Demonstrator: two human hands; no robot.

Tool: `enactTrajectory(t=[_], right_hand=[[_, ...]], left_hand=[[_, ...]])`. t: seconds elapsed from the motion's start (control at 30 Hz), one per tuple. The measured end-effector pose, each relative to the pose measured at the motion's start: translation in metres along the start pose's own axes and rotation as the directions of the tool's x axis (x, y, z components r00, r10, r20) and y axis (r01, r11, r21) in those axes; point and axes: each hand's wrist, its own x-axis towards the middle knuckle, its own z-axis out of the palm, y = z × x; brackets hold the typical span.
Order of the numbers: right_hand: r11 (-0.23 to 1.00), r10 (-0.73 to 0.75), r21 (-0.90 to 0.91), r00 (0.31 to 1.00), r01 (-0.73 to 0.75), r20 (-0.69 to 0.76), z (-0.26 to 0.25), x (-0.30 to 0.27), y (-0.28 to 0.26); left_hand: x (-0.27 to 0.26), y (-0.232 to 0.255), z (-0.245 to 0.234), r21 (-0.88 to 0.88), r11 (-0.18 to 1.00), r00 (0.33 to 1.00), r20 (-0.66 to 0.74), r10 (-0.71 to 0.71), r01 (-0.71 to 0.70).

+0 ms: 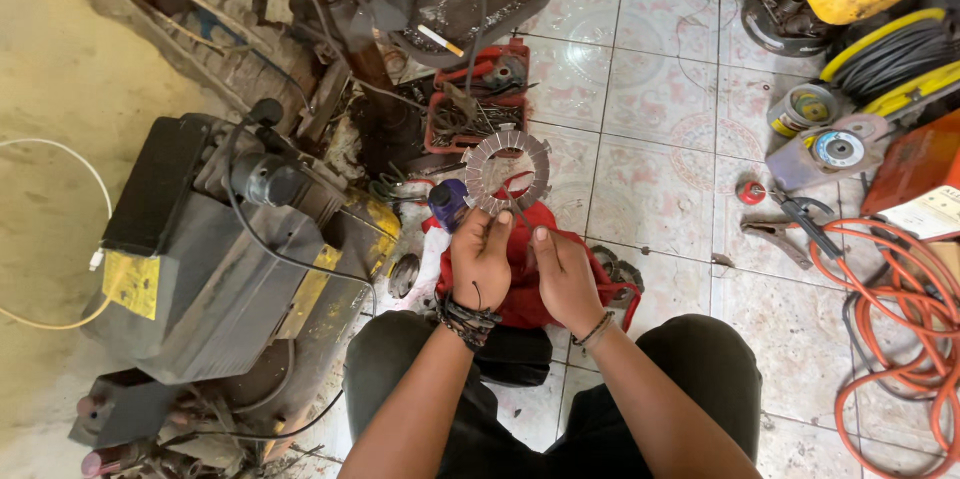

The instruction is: The person sits on the floor and uses a metal file to smooth the edges of a circular, toothed metal component, likely a motor stator. They hold the part in their left hand and file it with their right hand, rotating it periodically to work on different sections.

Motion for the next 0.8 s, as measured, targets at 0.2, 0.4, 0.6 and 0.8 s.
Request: enactTrajectory(t=[0.2,0.4,0.6,0.8], right_hand=[[0.999,0.003,-0.041,0.998,-0.006,-0.055,-0.013,-0.004,-0.004],[0.992,0.018,-0.123,0.998,-0.025,-0.060,-0.019,-0.003,-0.015],[0.989,0.005,-0.148,1.000,-0.002,0.020,-0.014,-0.005,-0.031],[0.995,0.020,-0.101,0.999,-0.016,0.037,-0.011,-0.004,-0.023]], left_hand=[[-0.002,-0.004,0.017,0.019,1.000,1.000,0.029,0.007,-0.008],[-0.011,-0.008,0.026,0.051,0.999,1.000,0.023,-0.013,0.011],[0.004,-0.024,0.000,-0.149,0.986,0.992,-0.084,-0.091,0.077],[0.006,0.029,0.000,-0.246,0.964,0.982,-0.129,-0.135,0.100]])
